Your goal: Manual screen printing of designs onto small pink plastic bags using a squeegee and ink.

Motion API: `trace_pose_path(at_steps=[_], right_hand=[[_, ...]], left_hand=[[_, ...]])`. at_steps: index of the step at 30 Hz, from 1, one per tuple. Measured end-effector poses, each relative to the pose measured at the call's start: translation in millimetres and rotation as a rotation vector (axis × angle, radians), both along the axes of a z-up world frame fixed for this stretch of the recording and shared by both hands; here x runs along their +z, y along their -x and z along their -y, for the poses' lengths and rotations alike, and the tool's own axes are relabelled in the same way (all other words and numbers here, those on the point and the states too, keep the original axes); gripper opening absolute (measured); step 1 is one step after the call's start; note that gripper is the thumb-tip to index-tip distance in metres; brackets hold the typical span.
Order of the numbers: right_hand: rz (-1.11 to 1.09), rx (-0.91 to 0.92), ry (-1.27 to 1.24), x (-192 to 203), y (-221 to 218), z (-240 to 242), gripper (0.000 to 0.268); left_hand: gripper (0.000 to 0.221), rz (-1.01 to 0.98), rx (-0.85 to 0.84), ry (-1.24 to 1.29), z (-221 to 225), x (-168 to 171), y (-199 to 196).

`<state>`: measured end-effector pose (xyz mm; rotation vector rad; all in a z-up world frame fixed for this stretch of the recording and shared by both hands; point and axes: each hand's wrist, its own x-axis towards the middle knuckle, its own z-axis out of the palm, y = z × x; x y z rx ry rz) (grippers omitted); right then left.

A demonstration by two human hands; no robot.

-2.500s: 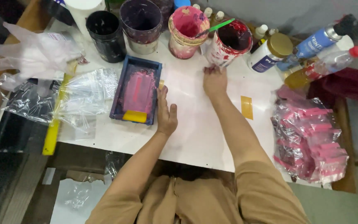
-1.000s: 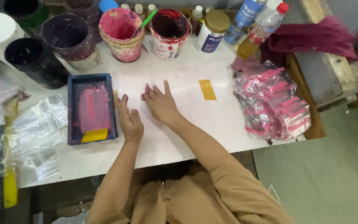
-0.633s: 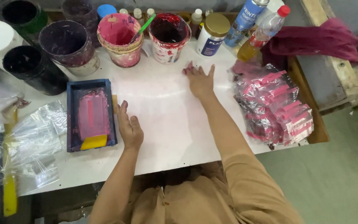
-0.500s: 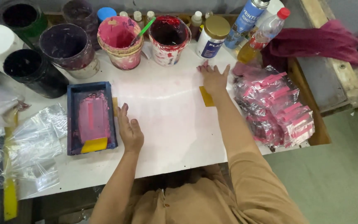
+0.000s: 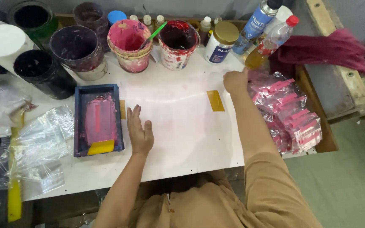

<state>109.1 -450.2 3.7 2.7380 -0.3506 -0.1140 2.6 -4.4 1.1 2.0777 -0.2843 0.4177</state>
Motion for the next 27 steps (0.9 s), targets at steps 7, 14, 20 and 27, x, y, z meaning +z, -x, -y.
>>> trace_pose_path(at_steps=[7, 14, 20, 27], right_hand=[[-0.038, -0.002, -0.789, 106.9, 50.6, -5.4, 0.038], [0.631, 0.047, -0.88, 103.6, 87.2, 4.7, 0.06], [0.974, 0.009, -2.629, 97.5, 143.3, -48.5, 0.065], [0.852, 0.18, -2.65, 44.4, 155.0, -64.3, 0.048]], left_hand=[[0.058, -0.001, 0.079, -0.235, 20.3, 10.2, -29.6], [0.058, 0.026, 0.169, -0.277, 35.5, 8.7, -57.3], [0.054, 0.076, 0.158, -0.246, 32.1, 7.4, -56.4], [0.048, 0.08, 0.162, -0.223, 30.4, 9.9, -50.6]])
